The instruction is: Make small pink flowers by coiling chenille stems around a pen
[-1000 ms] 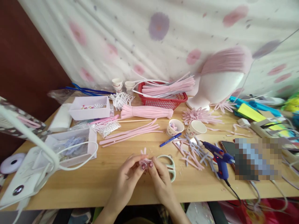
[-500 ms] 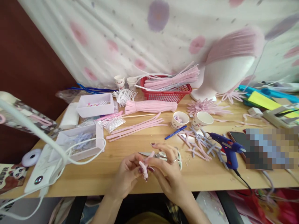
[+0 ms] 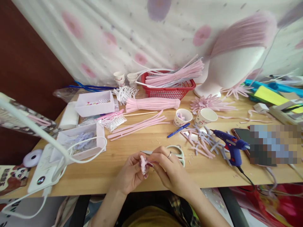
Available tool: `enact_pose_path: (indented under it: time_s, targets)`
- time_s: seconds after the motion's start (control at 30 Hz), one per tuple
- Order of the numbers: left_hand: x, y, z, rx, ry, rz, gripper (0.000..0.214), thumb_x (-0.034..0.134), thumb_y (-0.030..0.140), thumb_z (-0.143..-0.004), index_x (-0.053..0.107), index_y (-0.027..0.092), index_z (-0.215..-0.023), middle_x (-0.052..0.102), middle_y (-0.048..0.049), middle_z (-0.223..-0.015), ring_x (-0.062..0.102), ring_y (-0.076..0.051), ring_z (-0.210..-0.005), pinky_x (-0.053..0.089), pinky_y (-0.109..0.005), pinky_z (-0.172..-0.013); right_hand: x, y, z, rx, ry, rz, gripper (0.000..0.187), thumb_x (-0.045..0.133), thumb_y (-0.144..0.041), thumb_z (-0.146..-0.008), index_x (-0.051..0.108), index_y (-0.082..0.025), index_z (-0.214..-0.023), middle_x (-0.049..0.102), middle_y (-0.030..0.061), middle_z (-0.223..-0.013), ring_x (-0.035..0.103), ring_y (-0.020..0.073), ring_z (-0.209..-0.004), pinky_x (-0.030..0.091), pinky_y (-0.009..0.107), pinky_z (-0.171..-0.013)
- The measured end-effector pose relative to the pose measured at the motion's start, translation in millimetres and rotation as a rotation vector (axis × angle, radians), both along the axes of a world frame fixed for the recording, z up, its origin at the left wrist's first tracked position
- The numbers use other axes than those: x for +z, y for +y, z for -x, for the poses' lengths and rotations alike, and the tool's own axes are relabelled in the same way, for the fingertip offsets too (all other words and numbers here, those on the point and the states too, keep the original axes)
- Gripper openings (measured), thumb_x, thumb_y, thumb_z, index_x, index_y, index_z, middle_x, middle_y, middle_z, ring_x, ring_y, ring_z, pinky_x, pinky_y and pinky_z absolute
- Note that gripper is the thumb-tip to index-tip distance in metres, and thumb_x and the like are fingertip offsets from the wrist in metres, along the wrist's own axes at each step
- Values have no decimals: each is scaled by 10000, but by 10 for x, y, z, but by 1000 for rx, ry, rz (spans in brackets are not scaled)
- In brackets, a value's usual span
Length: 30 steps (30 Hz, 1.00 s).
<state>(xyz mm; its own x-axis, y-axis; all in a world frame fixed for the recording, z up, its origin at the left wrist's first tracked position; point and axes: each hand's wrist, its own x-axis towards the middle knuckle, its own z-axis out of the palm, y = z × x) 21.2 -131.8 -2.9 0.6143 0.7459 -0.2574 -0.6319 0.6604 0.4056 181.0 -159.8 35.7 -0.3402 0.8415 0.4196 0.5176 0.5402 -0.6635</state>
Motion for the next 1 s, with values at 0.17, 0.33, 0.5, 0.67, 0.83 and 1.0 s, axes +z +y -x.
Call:
enact_pose_path:
  time_s: [0.17,0.33,0.5,0.67,0.83,1.0]
  targets:
    - [37,56,110,-194,-23,67,176,806,189,-690,671,100,-759,642,-10,-633,612,-66,-529,521,-127,-510,35,12,-41,23,-106,-71,196,438,-83,-920,521,-155,-1082,574,68,-870,519,173,-760,419,288,-670]
    - [95,116,146,-334,-45,215,189,805,202,-694,670,105,-783,643,-7,-689,618,-40,-565,514,-92,-539,52,15,-75,13,-190,-153,240,440,-45,-878,546,-143,-1070,597,73,-840,502,187,-732,384,308,-660]
    - [183,154,86,-280,186,-5,243,849,249,-620,675,98,-697,624,1,-564,550,-46,-459,470,-114,-457,162,-15,-93,16,38,219,159,453,-74,-870,575,-165,-914,577,37,-793,525,150,-720,383,261,-646]
    - [464,225,134,-457,596,-494,108,756,232,-719,722,130,-706,702,-41,-662,628,-123,-601,498,-213,-610,242,6,-213,107,138,648,106,531,-182,-858,611,-153,-796,587,20,-751,508,116,-659,390,228,-603]
    - [732,291,120,-618,781,-1239,185,690,79,-734,781,240,-741,733,-20,-707,657,-161,-667,442,-216,-632,18,15,-202,251,394,1286,119,617,-253,-717,641,-136,-713,515,-35,-535,445,69,-447,380,174,-432]
    - [811,261,109,-570,854,-1548,220,683,54,-728,752,261,-701,703,-10,-637,630,-169,-582,367,-232,-525,-205,34,-150,302,678,1703,134,704,-234,-570,625,-135,-613,497,-55,-484,424,39,-377,446,156,-400]
